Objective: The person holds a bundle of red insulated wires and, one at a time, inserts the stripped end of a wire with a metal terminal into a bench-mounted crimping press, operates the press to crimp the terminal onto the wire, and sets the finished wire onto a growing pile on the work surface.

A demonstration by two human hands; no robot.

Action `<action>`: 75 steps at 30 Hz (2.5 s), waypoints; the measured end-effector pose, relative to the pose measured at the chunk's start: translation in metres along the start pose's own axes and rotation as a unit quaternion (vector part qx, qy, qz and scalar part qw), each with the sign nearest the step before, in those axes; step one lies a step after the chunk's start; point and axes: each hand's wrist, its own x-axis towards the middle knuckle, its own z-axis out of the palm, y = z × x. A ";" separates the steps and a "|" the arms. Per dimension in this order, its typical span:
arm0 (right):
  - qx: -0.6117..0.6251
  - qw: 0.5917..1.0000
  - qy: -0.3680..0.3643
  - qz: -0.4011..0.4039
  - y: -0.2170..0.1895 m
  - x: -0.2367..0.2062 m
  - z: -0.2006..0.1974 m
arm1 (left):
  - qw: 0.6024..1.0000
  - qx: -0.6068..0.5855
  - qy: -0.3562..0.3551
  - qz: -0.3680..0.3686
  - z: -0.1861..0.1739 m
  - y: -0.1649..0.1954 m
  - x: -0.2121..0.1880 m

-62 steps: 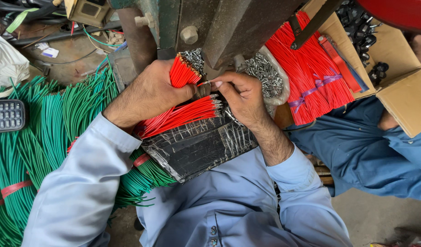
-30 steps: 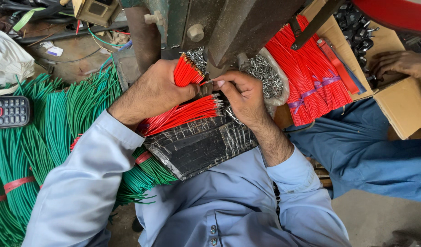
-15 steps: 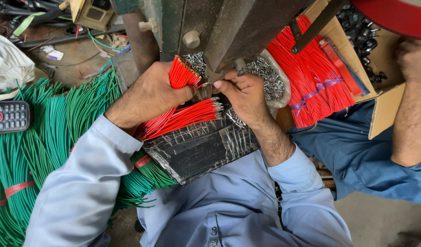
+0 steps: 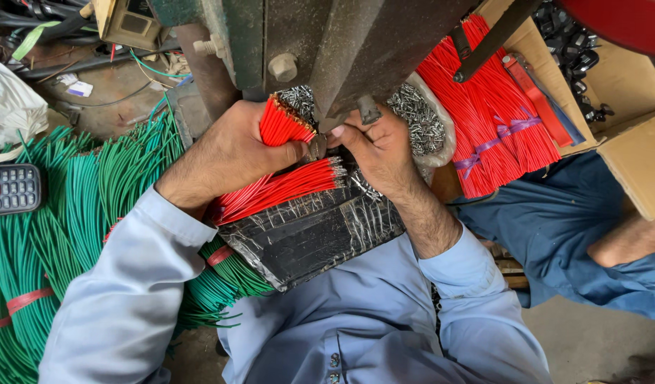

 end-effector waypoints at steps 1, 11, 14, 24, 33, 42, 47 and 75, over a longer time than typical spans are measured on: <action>0.011 1.000 -0.002 0.005 -0.001 0.001 0.000 | 1.000 0.006 0.000 0.004 0.000 0.001 0.000; -0.101 0.995 0.009 0.021 -0.002 -0.001 0.000 | 0.999 -0.035 0.008 -0.028 0.000 0.001 -0.001; -0.101 0.995 0.010 0.016 0.001 -0.001 0.000 | 0.998 -0.042 0.015 -0.039 -0.001 -0.002 -0.001; -0.108 0.994 0.016 -0.013 0.006 0.000 -0.002 | 0.998 -0.051 0.018 -0.026 0.001 -0.006 -0.001; -0.073 0.997 -0.032 0.004 -0.033 -0.011 -0.001 | 0.999 -0.013 0.012 -0.027 0.000 0.001 -0.002; -0.415 0.904 -0.094 -0.033 -0.063 -0.029 -0.033 | 0.999 -0.036 -0.007 -0.018 0.000 -0.001 -0.001; -0.362 0.930 -0.066 -0.018 -0.052 -0.040 -0.036 | 1.000 -0.028 -0.014 0.000 0.000 0.002 -0.001; -0.047 0.999 0.010 0.007 -0.003 -0.001 0.001 | 1.000 -0.006 0.020 0.011 -0.001 0.000 0.000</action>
